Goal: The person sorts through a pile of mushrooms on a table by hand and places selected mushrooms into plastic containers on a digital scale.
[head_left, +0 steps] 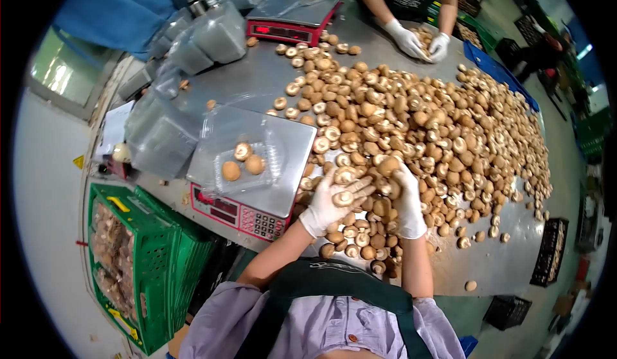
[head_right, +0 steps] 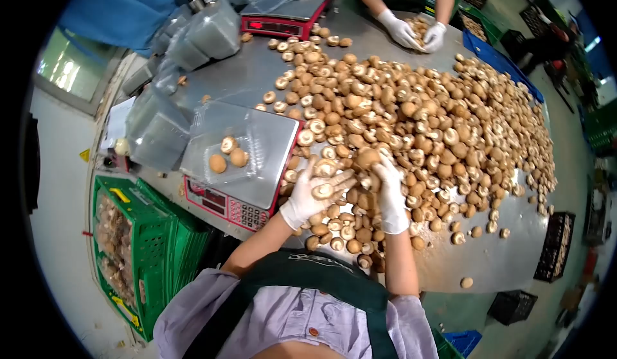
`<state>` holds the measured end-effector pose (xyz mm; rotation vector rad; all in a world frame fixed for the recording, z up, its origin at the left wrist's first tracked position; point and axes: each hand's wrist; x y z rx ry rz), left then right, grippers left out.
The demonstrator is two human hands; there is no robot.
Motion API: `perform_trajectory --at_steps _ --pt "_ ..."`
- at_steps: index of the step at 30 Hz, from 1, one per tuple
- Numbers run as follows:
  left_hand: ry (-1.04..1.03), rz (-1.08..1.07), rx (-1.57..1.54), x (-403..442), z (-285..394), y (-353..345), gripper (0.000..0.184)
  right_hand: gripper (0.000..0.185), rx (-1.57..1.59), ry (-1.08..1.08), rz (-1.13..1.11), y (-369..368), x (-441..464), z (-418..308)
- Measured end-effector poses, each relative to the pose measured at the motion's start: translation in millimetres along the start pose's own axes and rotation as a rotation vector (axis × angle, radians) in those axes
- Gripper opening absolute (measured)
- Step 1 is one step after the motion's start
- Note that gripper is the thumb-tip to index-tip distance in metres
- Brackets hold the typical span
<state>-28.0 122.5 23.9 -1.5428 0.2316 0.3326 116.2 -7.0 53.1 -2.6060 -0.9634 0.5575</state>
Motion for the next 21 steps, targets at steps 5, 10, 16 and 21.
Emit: perform_trajectory --at_steps 5,10,16,21 --pt "-0.02 -0.093 0.007 5 -8 22 0.069 0.051 -1.161 0.353 -0.124 -32 -37 27" --pt "-0.018 -0.022 -0.069 -8 -15 12 0.069 0.055 -1.138 0.375 -0.202 -33 -55 38" --pt "0.049 -0.083 0.043 -20 -5 20 0.079 0.034 -0.977 0.364 -0.004 -20 -48 3" --pt "-0.241 0.029 0.19 -64 30 -23 0.07 0.03 -0.898 0.267 0.116 16 -34 -4"
Point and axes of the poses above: each hand's wrist, its own x-axis towards the middle knuckle, its own y-axis out of the back of the hand, z = x × y, and after that the axes turned 2 degrees about x, right-handed
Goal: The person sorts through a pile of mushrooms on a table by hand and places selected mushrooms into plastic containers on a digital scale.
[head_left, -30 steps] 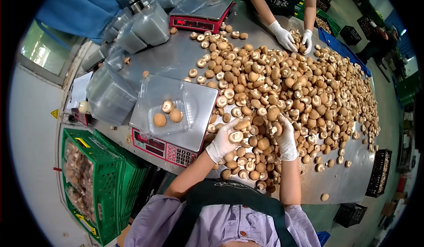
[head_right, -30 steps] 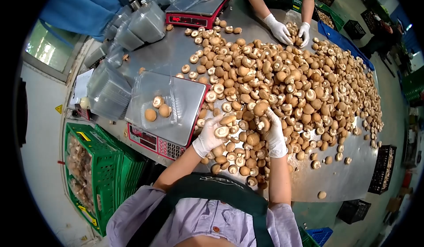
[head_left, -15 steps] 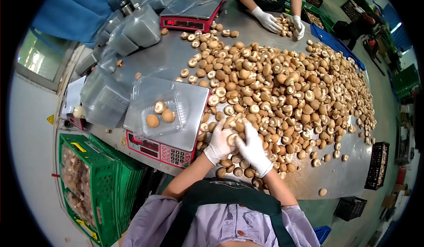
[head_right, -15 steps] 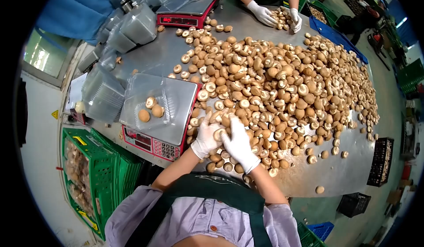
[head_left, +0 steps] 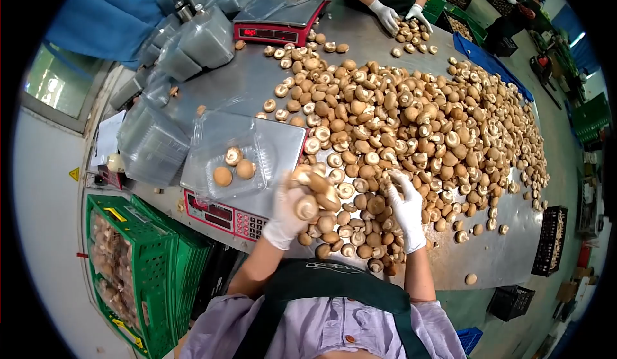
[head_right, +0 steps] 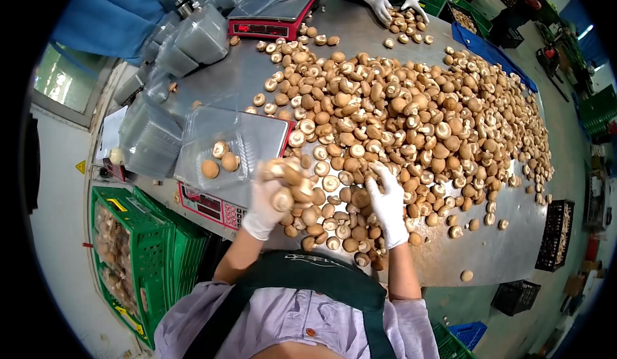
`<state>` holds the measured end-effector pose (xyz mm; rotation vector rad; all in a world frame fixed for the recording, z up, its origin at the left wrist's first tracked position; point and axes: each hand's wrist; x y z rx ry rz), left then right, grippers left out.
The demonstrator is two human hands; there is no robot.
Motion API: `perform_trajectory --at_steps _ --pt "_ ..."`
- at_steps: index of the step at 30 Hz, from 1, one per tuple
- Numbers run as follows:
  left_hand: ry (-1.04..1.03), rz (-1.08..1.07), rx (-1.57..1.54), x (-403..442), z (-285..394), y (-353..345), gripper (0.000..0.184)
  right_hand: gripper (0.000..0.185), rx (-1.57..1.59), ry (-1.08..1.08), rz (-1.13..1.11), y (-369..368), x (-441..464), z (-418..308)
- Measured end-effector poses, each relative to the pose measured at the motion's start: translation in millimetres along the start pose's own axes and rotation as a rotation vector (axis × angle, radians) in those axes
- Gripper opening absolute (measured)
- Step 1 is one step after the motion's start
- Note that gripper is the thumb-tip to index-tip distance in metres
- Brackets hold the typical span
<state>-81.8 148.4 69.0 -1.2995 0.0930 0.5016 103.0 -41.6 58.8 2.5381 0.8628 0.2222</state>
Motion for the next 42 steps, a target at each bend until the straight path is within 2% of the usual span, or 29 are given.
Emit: perform_trajectory --at_steps 1,3,4,6,10,11,12,13,15,16,20,21,22,24,26,27,28,30,31,32,34,35,36,38,40,42 --pt "-0.239 0.018 0.158 -8 14 -7 0.069 0.031 -0.008 -0.022 0.012 3 1 4" --pt "-0.532 0.009 0.309 -30 46 -23 0.069 0.03 0.013 -0.062 0.034 9 4 7" --pt "-0.587 -0.019 0.302 -42 63 -29 0.069 0.03 0.037 -0.087 0.032 10 6 8" --pt "-1.006 0.158 0.744 -56 85 -38 0.069 0.031 0.026 -0.086 0.031 12 11 0" --pt "-1.043 0.687 2.103 -63 121 14 0.059 0.028 -0.049 0.026 0.019 4 29 -3" --pt "-0.825 0.769 2.343 -61 119 28 0.056 0.027 -0.12 0.079 0.03 -1 34 1" --pt "-0.761 0.858 2.5 -60 112 30 0.055 0.027 -0.19 0.133 0.04 -6 40 0" --pt "-0.715 0.866 2.442 -61 110 30 0.055 0.026 -0.185 0.081 0.034 -10 44 -13" --pt "-0.647 0.892 2.373 -61 107 25 0.055 0.025 -0.307 0.237 0.036 -24 59 -10" --pt "-0.69 0.926 2.365 -59 104 21 0.054 0.025 -0.337 0.294 0.034 -31 67 -13" --pt "-1.131 0.771 2.253 -48 97 15 0.041 0.04 -0.773 0.312 -0.076 -63 89 -2" --pt "-1.111 0.676 2.056 -43 87 -3 0.034 0.047 -0.816 0.354 -0.047 -75 89 8" --pt "-1.208 0.584 2.113 -35 79 -7 0.03 0.055 -0.822 0.404 0.028 -84 89 18" --pt "-1.177 0.357 2.067 -20 57 -25 0.028 0.051 -0.753 0.372 0.033 -85 91 32" --pt "-1.044 0.218 2.031 -3 33 -35 0.025 0.048 -0.682 0.266 -0.013 -67 85 17" --pt "-0.973 0.182 2.134 9 25 -33 0.026 0.051 -0.633 0.196 -0.012 -60 84 18" --pt "-0.899 0.145 2.235 23 18 -26 0.027 0.045 -0.54 0.199 0.025 -51 79 17" --pt "-0.779 0.146 2.382 51 4 -19 0.032 0.042 -0.14 -0.034 -0.072 -26 71 11" --pt "-0.578 0.194 2.488 66 -1 -19 0.036 0.037 0.142 -0.287 -0.124 -10 64 -9" --pt "-0.526 0.244 2.776 81 -4 -15 0.037 0.032 0.195 -0.187 -0.05 -4 63 17" --pt "-0.575 0.405 2.916 108 -11 2 0.036 0.032 0.462 -0.134 -0.012 21 57 36" --pt "-0.478 0.434 2.973 117 -15 7 0.034 0.031 0.691 -0.167 -0.019 33 55 46" --pt "-0.548 0.522 3.033 123 -16 11 0.028 0.031 0.922 -0.199 -0.024 42 52 48" --pt "-0.438 0.479 3.013 136 -15 18 0.021 0.039 1.146 -0.257 0.051 56 39 49" --pt "-0.473 0.504 2.971 138 -19 16 0.017 0.039 1.282 -0.237 0.059 66 32 56" --pt "-0.383 0.417 2.918 141 -17 15 0.017 0.03 1.163 -0.284 0.213 65 27 42"
Point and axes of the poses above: each hand's wrist, its own x-axis towards the middle knuckle, its own y-axis out of the back of the hand, z = x × y, and after that the axes turned 2 degrees about x, right-handed
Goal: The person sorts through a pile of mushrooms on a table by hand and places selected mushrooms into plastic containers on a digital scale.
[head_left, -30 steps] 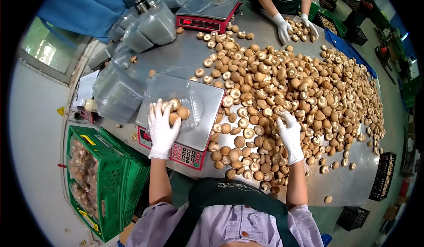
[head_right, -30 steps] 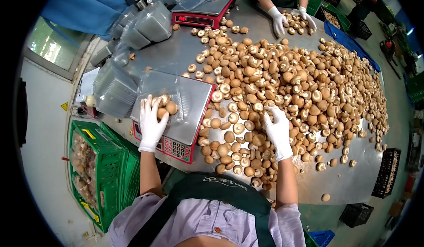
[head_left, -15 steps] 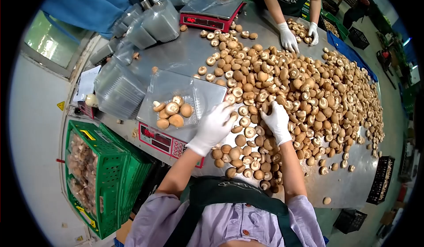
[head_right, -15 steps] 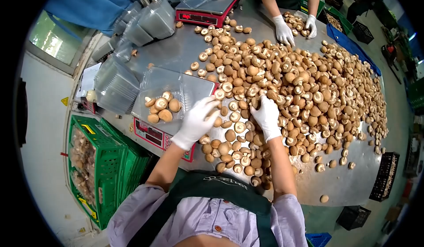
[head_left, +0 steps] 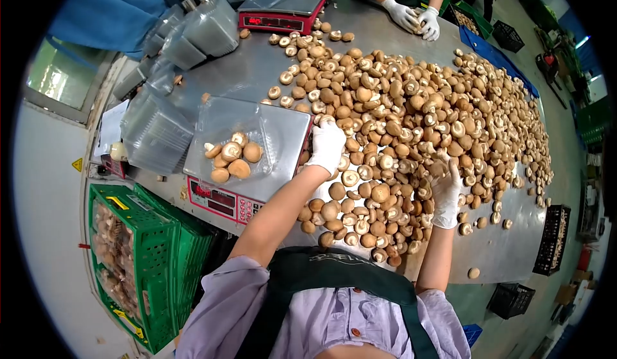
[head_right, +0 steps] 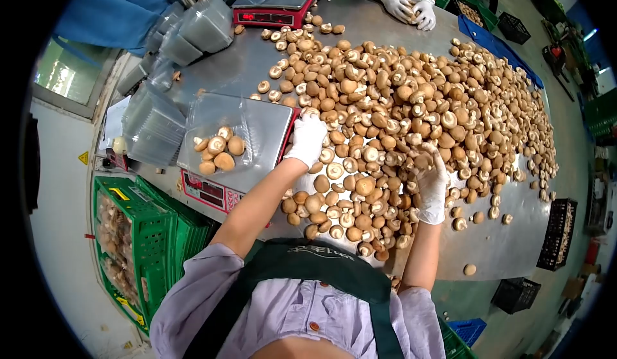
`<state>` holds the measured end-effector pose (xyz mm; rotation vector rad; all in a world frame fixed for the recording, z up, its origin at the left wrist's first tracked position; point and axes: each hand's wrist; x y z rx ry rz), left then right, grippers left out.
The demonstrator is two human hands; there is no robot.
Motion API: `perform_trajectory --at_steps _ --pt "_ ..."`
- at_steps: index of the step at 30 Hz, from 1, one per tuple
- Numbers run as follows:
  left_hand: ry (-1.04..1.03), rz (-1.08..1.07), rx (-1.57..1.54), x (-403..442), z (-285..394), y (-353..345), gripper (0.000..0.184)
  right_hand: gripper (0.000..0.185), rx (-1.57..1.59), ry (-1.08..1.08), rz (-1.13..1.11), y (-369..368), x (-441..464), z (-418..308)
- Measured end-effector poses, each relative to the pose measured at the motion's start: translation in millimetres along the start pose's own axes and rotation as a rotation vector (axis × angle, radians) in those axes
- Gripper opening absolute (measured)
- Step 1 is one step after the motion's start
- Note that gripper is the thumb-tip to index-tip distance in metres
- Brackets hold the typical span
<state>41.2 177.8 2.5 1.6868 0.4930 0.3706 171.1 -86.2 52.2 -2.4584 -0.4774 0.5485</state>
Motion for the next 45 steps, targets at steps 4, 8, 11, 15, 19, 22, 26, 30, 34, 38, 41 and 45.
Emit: perform_trajectory --at_steps 4,8,11,15,19,22,26,30,34,38,41,45 --pt "-0.074 0.019 -0.529 -29 -17 37 0.025 0.015 -0.741 -0.001 -0.09 -22 -7 8" --pt "-0.114 0.043 -1.235 -67 -30 60 0.024 0.027 -1.259 0.185 -0.359 -50 -39 31" --pt "-0.06 -0.109 -1.534 -101 -42 55 0.025 0.04 -1.782 0.413 -0.605 -51 -58 49" --pt "0.111 -0.247 -1.535 -141 -43 40 0.021 0.046 -1.889 0.532 -0.418 -26 -46 63" --pt "0.086 -0.136 -1.112 -167 -23 32 0.03 0.052 -1.74 0.641 -0.156 -10 -31 49" --pt "0.037 -0.142 -0.69 -158 -7 23 0.051 0.05 -1.685 0.657 -0.079 -5 -33 45" --pt "-0.108 -0.248 -0.455 -118 2 7 0.057 0.048 -1.607 0.475 0.037 5 -46 38" --pt "-0.128 -0.299 -0.44 -89 5 10 0.054 0.047 -1.617 0.302 0.244 33 -41 27" --pt "-0.018 -0.308 -1.258 -84 -5 20 0.055 0.055 -1.538 0.135 0.338 34 -34 24" --pt "-0.055 -0.434 -1.93 -92 -13 30 0.056 0.072 -1.666 0.247 0.223 32 -21 62" --pt "0.055 -0.729 -2.386 -107 -10 49 0.069 0.073 -1.686 0.072 0.153 -11 -35 52" --pt "0.05 -0.791 -2.675 -117 -7 21 0.06 0.064 -1.666 0.095 0.048 -35 -54 52"
Point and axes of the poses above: each hand's wrist, its own x-axis towards the middle knuckle, its own y-axis out of the back of the hand, z = x × y, and after that the axes turned 2 degrees about x, right-handed
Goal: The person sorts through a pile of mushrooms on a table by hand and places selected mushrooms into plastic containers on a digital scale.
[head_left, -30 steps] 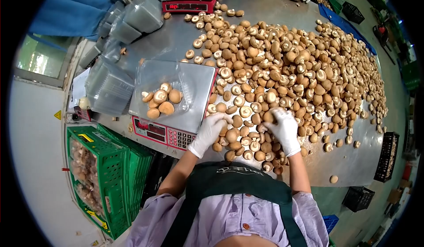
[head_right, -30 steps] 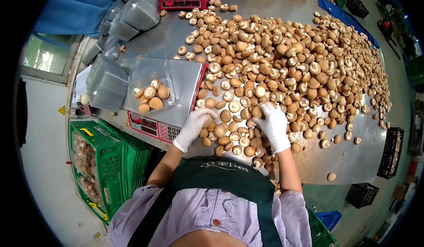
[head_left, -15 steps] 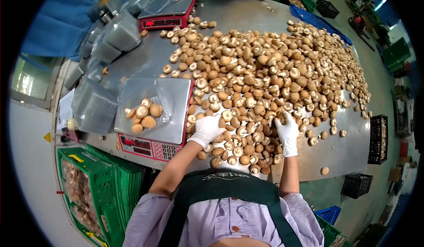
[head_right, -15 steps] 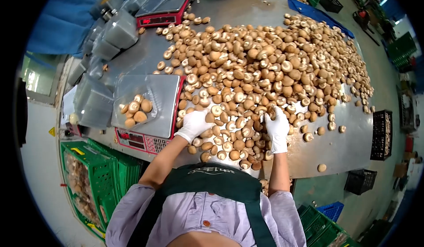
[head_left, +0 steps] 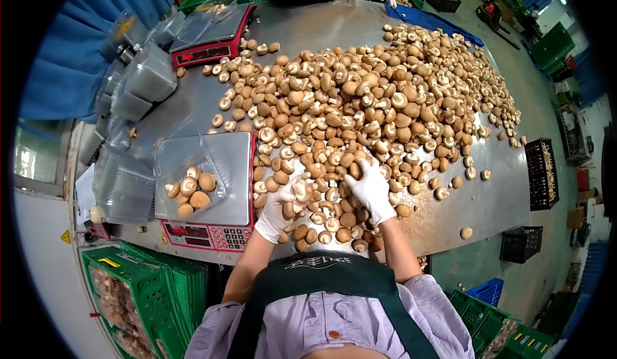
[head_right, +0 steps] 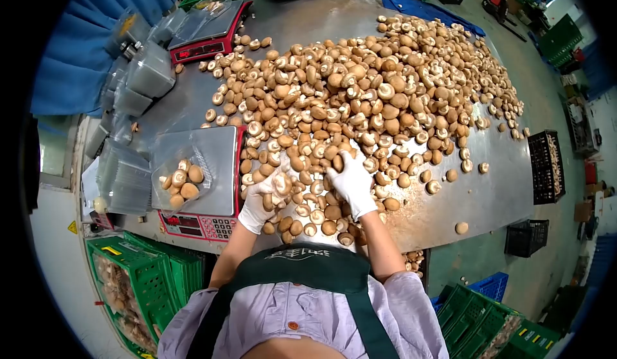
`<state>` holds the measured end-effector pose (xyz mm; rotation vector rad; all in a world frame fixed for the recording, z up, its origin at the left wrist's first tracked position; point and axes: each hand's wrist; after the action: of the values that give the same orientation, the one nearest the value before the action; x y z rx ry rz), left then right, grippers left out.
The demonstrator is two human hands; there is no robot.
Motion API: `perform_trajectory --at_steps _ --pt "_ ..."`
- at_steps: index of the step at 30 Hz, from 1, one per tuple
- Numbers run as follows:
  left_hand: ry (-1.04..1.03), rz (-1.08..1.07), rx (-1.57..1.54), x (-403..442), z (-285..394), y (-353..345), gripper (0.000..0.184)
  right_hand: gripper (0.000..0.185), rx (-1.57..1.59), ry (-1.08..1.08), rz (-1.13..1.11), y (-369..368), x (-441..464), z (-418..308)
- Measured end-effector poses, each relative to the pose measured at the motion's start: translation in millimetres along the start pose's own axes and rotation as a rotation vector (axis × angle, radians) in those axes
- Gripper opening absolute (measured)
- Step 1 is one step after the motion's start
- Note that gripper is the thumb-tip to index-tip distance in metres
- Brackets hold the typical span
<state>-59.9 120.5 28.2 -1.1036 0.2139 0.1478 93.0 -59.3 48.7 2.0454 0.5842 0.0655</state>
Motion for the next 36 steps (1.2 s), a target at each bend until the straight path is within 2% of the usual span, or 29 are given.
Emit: perform_trajectory --at_steps 1,3,4,5,6,7,9,10,11,13,15,16,17,18,19,21,22,23,24,26,27,28,29,30,31,33,35,36 --pt "0.001 -0.007 0.0 2 -6 3 0.06 0.062 0.002 -0.015 -0.036 2 -3 -5" --pt "0.004 0.241 -0.125 5 -16 6 0.05 0.06 0.038 0.119 0.066 -9 -6 6" --pt "-0.217 0.137 0.46 -2 -19 2 0.037 0.061 0.118 0.151 -0.014 -11 -9 9" --pt "-0.217 0.134 0.46 -5 -23 11 0.037 0.061 0.198 0.181 -0.094 -12 -11 12" --pt "-0.302 0.149 0.803 -6 -22 14 0.04 0.063 0.282 0.088 -0.272 1 -18 2" --pt "-0.314 0.147 0.823 -7 -24 16 0.043 0.066 0.209 0.145 -0.265 -13 -22 9" --pt "-0.283 0.136 0.726 -9 -21 17 0.05 0.066 0.416 0.196 -0.271 -12 -24 16" --pt "-0.297 0.135 0.771 -9 -19 16 0.054 0.063 0.501 0.017 -0.311 11 -24 4" --pt "-0.4 0.185 1.195 -14 -16 14 0.055 0.059 0.455 0.134 -0.12 5 -15 20" --pt "-0.371 0.207 1.237 -21 -10 3 0.06 0.056 0.506 -0.043 0.043 28 2 28" --pt "-0.339 0.211 1.181 -17 -21 42 0.062 0.056 0.493 -0.186 0.233 47 28 46" --pt "-0.412 0.235 1.136 -20 -15 2 0.047 0.057 0.509 -0.159 0.335 43 48 70" --pt "-0.413 0.23 1.136 -15 -16 4 0.047 0.058 0.525 -0.13 0.435 33 72 99" --pt "-0.261 0.271 0.651 -9 -18 9 0.037 0.064 0.435 -0.186 0.37 31 94 120" --pt "-0.197 0.308 0.495 -6 -17 4 0.029 0.073 0.36 -0.225 0.251 34 104 122" --pt "-0.095 0.409 0.164 0 -15 -5 0.019 0.075 0.38 -0.187 0.223 36 115 117" --pt "-0.078 0.408 0.113 3 -15 -4 0.02 0.08 0.559 -0.147 0.19 45 114 104" --pt "-0.184 0.269 0.552 -1 -16 -6 0.027 0.076 0.458 -0.136 0.204 52 113 90" --pt "-0.353 0.187 0.964 -4 -17 -9 0.037 0.074 0.607 -0.118 0.138 54 116 85" --pt "-0.34 0.137 0.974 0 -17 -10 0.044 0.067 0.881 -0.018 0.057 47 124 83" --pt "-0.326 0.09 0.987 1 -16 -11 0.051 0.067 0.886 -0.032 0.018 46 126 80" --pt "-0.258 0.087 0.855 4 -17 -16 0.043 0.068 0.874 -0.006 -0.019 46 129 77" --pt "-0.258 0.087 0.859 7 -16 -18 0.043 0.068 0.861 0.018 -0.058 45 130 74" --pt "-0.109 0.15 0.459 11 -12 -19 0.036 0.072 0.731 0.055 -0.072 30 143 85" --pt "0.04 0.208 0.056 13 -11 -20 0.032 0.076 0.708 0.011 -0.11 41 125 58" --pt "0.174 0.259 -0.344 21 -11 -6 0.031 0.08 0.599 0.034 -0.126 25 120 48" --pt "0.087 0.384 -0.056 22 -11 -11 0.032 0.092 0.485 0.011 -0.188 34 101 22" --pt "0.113 0.384 -0.088 22 -8 -13 0.032 0.096 0.412 0.005 -0.218 33 97 13"
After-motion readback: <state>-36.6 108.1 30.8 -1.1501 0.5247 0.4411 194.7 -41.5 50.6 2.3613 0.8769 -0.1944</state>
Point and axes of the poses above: each hand's wrist, its own x-axis towards the middle knuckle, its own y-axis out of the back of the hand, z = x × y, and after that the axes turned 2 degrees about x, right-handed
